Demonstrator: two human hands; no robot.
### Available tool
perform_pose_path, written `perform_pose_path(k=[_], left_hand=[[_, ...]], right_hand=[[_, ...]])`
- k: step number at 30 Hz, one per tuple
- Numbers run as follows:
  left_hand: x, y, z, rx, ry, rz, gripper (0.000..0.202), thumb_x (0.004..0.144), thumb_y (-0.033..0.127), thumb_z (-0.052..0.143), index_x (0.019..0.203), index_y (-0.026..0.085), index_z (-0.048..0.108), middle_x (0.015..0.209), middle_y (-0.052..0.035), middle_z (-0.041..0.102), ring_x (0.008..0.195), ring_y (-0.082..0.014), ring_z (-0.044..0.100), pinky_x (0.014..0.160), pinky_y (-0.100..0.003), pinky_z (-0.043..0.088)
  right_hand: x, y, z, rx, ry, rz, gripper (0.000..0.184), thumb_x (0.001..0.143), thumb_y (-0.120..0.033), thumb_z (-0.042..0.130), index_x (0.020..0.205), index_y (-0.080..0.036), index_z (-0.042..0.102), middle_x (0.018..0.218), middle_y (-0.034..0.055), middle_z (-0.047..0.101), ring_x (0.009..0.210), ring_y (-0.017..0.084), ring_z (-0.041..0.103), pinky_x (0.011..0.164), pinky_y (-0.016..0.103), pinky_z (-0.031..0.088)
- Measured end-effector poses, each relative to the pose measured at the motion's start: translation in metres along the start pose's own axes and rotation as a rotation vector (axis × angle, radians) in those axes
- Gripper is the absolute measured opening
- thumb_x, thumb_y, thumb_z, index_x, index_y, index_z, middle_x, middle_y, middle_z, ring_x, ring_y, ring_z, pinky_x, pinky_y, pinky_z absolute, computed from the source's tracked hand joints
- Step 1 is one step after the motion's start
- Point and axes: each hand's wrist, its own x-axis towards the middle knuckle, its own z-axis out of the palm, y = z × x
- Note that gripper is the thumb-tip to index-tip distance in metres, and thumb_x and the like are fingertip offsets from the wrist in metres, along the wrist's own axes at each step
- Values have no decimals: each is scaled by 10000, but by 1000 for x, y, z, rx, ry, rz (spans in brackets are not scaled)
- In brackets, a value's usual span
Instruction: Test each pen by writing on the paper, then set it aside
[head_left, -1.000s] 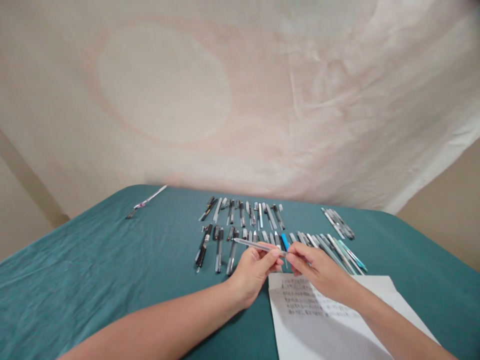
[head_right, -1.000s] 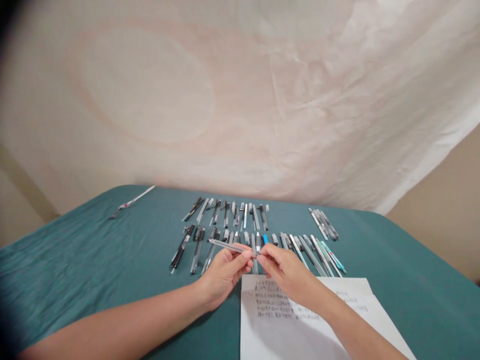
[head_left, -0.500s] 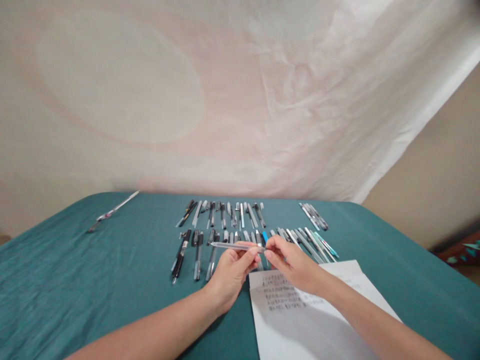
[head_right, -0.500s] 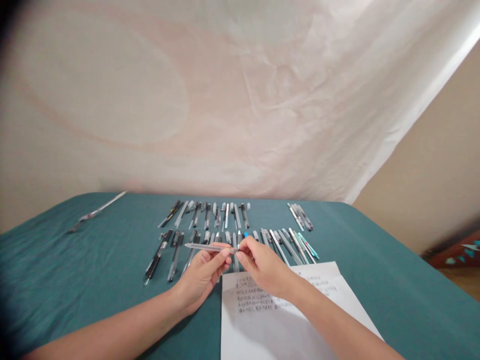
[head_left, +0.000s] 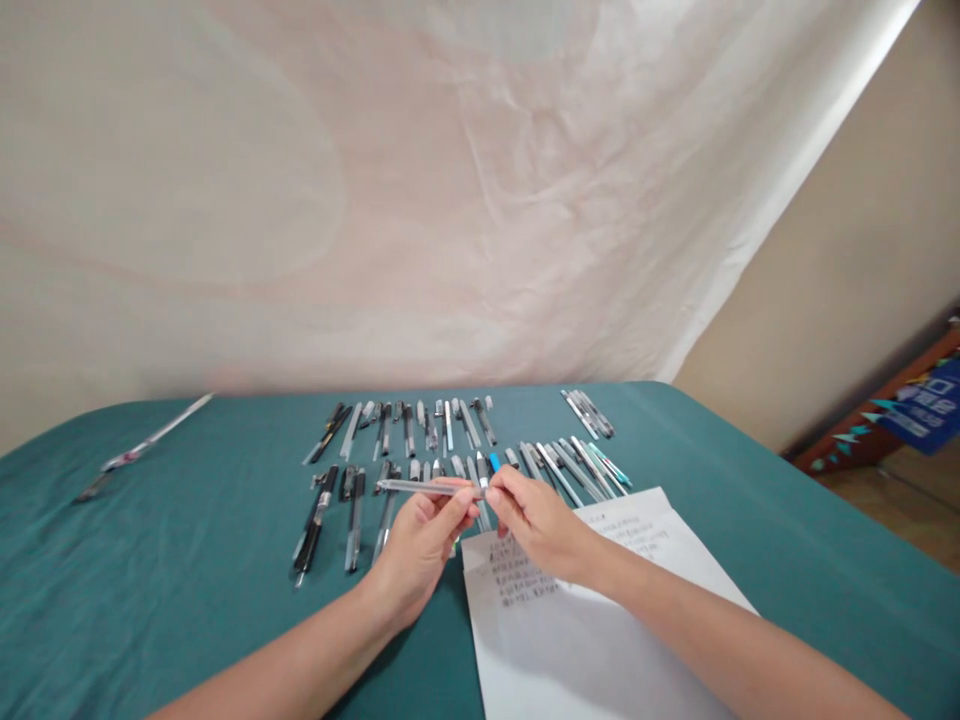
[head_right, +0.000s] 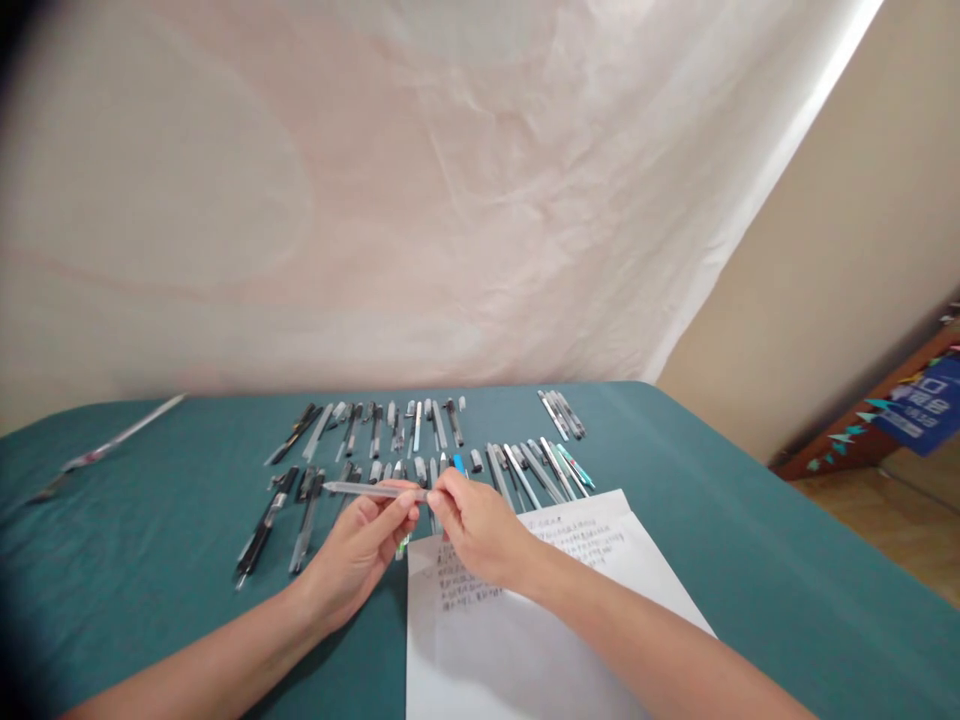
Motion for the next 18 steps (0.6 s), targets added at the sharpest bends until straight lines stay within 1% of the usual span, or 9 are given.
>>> perform_pose_path(k=[4,6,8,9,10,12,13,16,18], left_hand=[[-2,-1,5,-9,15,-10,181,775,308,637,820,137,599,754,-9,580,673,-96,513,661,-203,425],[-5,-1,7,21,6,-4,217,808,351,582,768,138,573,734,-10,554,658,-106,495,627,-216,421],[-9,-1,9,113,-40,6,253,839,378,523,741,145,547,709,-3,523,633,-109,472,585,-218,408],[-11,0,10,183,-74,11,267,852,385,498,732,149,534,693,2,507,615,-108,460,568,-217,399],[-13,0,10,264,-111,13,282,862,390,475,720,151,521,675,7,492,600,-107,451,557,-216,391],[-18,0,11,435,-184,20,310,870,403,451,693,153,496,640,14,468,580,-109,445,550,-221,381],[-20,-1,11,509,-217,24,316,870,411,447,690,154,487,628,16,461,576,-113,448,551,-224,379],[-28,-1,12,665,-299,38,324,881,431,407,734,154,485,623,13,463,575,-125,465,547,-232,377],[-32,0,13,762,-359,106,398,922,417,288,690,155,480,637,-9,492,619,-139,494,605,-246,395]], right_hand=[[2,-5,-12,-225,-45,-76,339,944,-359,273,747,-189,490,677,5,581,638,132,545,595,231,363],[2,-6,-18,-326,-20,-119,347,946,-351,269,787,-184,529,740,23,604,697,146,565,631,244,377],[2,-7,-22,-377,8,-165,277,944,-291,285,1025,-182,526,865,43,621,755,152,579,654,246,393],[2,-7,-24,-406,9,-199,288,936,-245,301,1170,-192,461,922,48,616,767,150,581,652,242,400],[2,-7,-25,-440,-2,-239,364,922,-197,321,1283,-213,364,968,50,606,769,147,582,648,239,405],[0,-6,-25,-513,-52,-318,520,886,-135,361,1373,-260,229,1001,45,590,757,144,580,637,234,413],[0,-6,-24,-541,-78,-348,542,873,-126,382,1374,-268,233,994,43,588,755,146,579,635,235,418],[-1,-3,-20,-577,-93,-380,447,857,-158,436,1297,-221,384,973,60,597,806,168,579,668,251,436],[-1,0,-18,-580,-56,-365,373,867,-168,432,1238,-191,456,948,72,610,831,182,581,693,269,446]])
